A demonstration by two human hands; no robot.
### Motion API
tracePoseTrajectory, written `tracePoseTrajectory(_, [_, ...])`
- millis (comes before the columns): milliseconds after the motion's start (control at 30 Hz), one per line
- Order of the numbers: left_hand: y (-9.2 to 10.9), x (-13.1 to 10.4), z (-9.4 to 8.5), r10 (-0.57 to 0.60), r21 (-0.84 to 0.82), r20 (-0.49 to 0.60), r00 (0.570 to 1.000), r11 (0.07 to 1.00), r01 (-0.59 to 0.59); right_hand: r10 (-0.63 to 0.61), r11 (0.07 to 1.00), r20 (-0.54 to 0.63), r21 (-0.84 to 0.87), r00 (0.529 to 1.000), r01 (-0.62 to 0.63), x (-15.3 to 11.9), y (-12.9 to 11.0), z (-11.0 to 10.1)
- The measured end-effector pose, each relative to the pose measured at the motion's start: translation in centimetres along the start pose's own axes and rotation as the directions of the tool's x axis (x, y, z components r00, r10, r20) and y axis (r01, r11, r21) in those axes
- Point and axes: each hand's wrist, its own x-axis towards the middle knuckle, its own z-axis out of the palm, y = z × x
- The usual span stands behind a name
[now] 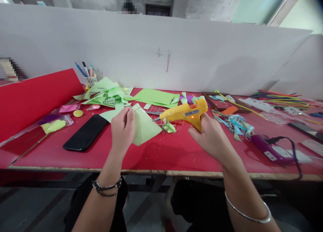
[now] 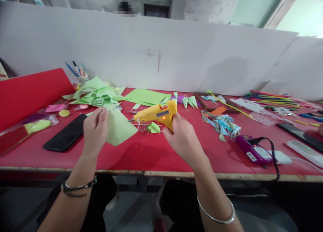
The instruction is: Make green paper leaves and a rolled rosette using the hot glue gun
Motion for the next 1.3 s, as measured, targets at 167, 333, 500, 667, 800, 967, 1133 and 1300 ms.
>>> tracePoseTrajectory(167, [-0.1, 0.1, -0.2, 0.002, 0.015, -0.019, 1.000, 1.000, -0.002, -0.009, 1.000, 0.015, 0.001, 1.000, 0.009, 0.0, 0.0, -0.1])
tracePoseTrajectory(333, [-0.2, 0.2, -0.4, -0.003, 0.020, -0.033, 0.999, 1.000, 0.003, -0.009, 1.000, 0.026, -0.009, 1.000, 0.009, 0.0, 0.1, -0.1])
tracePoseTrajectory(500, [-0.3, 0.3, -0.5, 0.005, 0.017, -0.040, 0.999, 1.000, -0.004, -0.004, 1.000, 0.031, 0.000, 1.000, 0.004, 0.0, 0.2, -0.1])
tracePoseTrajectory(667, [-0.6, 0.4, -0.7, 0.002, 0.032, -0.052, 0.999, 1.000, 0.000, -0.020, 1.000, 0.037, 0.020, 0.999, 0.019, -0.1, 0.2, -0.3])
tracePoseTrajectory(800, [-0.7, 0.5, -0.7, 0.004, 0.025, -0.059, 0.998, 1.000, -0.002, -0.018, 1.000, 0.057, 0.011, 0.998, 0.017, -0.1, 0.2, -0.4])
tracePoseTrajectory(967, [-0.8, 0.6, -0.8, 0.001, 0.039, -0.074, 0.997, 0.999, 0.002, -0.040, 0.999, 0.061, 0.009, 0.997, 0.039, -0.1, 0.5, -0.3])
tracePoseTrajectory(1133, [-0.7, 0.6, -0.9, -0.006, 0.052, -0.078, 0.997, 0.999, 0.010, -0.039, 0.999, 0.080, -0.013, 0.996, 0.041, -0.2, 0.7, -0.4])
tracePoseTrajectory(1300, [-0.8, 0.5, -1.1, -0.006, 0.055, -0.081, 0.997, 0.998, 0.010, -0.031, 0.999, 0.053, -0.036, 0.998, 0.033, -0.1, 0.9, -0.5])
